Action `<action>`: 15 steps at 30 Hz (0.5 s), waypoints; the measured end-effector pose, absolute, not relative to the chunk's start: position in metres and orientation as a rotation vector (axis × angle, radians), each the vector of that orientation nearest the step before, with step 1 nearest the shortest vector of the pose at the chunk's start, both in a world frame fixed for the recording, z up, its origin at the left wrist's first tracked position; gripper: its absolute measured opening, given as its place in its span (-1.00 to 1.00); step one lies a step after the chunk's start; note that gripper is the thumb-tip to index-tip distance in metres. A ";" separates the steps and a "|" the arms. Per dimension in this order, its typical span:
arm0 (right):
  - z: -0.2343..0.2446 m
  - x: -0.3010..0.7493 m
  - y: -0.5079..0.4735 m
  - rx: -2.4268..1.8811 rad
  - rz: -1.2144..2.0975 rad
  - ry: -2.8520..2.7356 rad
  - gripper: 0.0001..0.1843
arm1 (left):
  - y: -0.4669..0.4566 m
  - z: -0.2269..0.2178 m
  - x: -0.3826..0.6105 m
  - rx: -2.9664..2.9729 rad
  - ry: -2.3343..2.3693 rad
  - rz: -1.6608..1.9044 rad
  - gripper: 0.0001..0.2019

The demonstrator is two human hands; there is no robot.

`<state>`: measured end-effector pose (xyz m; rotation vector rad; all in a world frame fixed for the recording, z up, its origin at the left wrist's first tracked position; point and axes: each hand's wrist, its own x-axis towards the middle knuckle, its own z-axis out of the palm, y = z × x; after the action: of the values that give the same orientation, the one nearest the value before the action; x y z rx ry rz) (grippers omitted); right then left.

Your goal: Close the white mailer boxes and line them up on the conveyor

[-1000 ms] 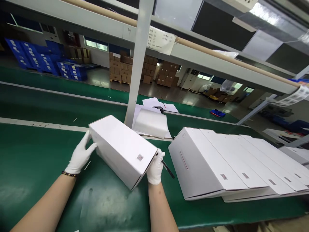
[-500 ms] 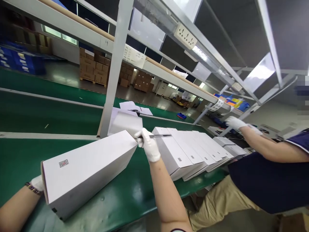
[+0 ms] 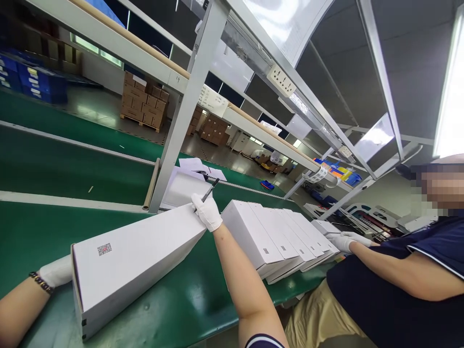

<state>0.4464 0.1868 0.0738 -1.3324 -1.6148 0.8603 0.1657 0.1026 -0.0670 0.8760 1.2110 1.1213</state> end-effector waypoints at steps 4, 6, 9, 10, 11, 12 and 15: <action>0.074 0.445 0.186 -1.340 0.860 -1.658 -0.51 | 0.105 -0.073 0.163 0.907 1.246 1.035 -0.42; 0.074 0.444 0.187 -1.343 0.843 -1.686 -0.53 | 0.107 -0.077 0.160 0.973 1.247 1.006 -0.39; 0.074 0.444 0.188 -1.371 0.816 -1.727 -0.56 | 0.109 -0.082 0.157 1.128 1.256 0.902 -0.31; 0.074 0.444 0.188 -1.378 0.809 -1.738 -0.56 | 0.109 -0.083 0.156 1.164 1.262 0.874 -0.27; 0.073 0.445 0.188 -1.385 0.798 -1.746 -0.56 | 0.110 -0.083 0.155 1.187 1.265 0.856 -0.25; 0.073 0.445 0.188 -1.388 0.781 -1.754 -0.56 | 0.110 -0.084 0.154 1.199 1.269 0.848 -0.23; 0.072 0.445 0.189 -1.383 0.727 -1.780 -0.56 | 0.111 -0.088 0.153 1.227 1.260 0.831 -0.15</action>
<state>0.4450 0.1894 0.0721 -1.3832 -1.7800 0.7269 0.1535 0.1105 -0.0875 1.2270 1.2603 0.8315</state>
